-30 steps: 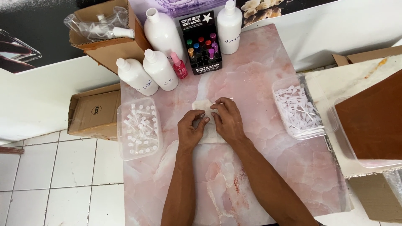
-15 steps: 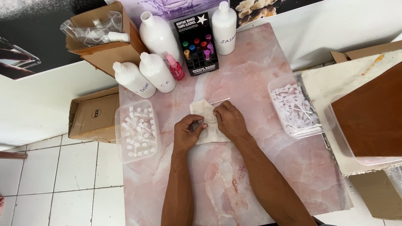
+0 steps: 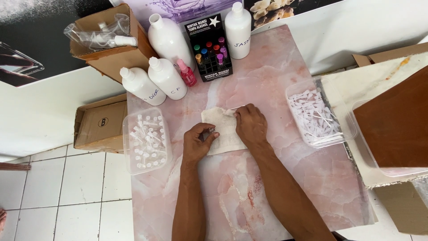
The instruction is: Assembling perfume tester kits by manually placing sprayer components and tester strips into small white bags.
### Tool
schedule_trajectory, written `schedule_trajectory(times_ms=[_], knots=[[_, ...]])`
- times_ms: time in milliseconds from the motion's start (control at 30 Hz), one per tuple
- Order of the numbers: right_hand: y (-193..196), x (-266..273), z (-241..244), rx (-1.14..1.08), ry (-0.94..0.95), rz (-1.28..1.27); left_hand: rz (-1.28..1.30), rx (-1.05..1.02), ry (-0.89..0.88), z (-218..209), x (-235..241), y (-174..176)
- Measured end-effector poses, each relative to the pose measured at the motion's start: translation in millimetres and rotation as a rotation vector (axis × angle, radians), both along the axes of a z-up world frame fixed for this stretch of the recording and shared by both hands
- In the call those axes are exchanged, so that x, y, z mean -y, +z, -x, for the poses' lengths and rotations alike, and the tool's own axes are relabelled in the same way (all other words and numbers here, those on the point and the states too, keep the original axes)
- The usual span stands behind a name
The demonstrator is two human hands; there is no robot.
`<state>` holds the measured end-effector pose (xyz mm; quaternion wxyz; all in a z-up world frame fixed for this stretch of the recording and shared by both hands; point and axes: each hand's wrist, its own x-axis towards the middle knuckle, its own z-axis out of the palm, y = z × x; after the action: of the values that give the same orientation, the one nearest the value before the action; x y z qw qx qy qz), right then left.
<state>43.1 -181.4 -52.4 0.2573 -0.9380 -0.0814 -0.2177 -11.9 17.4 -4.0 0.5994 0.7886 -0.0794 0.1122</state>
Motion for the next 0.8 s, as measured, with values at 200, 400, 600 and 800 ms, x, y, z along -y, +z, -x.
schedule_trajectory(times_ms=[200, 400, 600, 800], knots=[[36, 4, 5, 0.079, 0.128, -0.1, -0.001, 0.102, 0.066, -3, 6, 0], [14, 10, -1, 0.076, 0.006, 0.019, -0.044, 0.097, 0.078, -5, 23, 7], [-3, 19, -9, 0.068, -0.031, -0.063, -0.137, 0.102, 0.06, -9, 30, -4], [3, 18, -7, 0.112, -0.01, -0.155, -0.147, 0.067, 0.057, -6, 29, -3]])
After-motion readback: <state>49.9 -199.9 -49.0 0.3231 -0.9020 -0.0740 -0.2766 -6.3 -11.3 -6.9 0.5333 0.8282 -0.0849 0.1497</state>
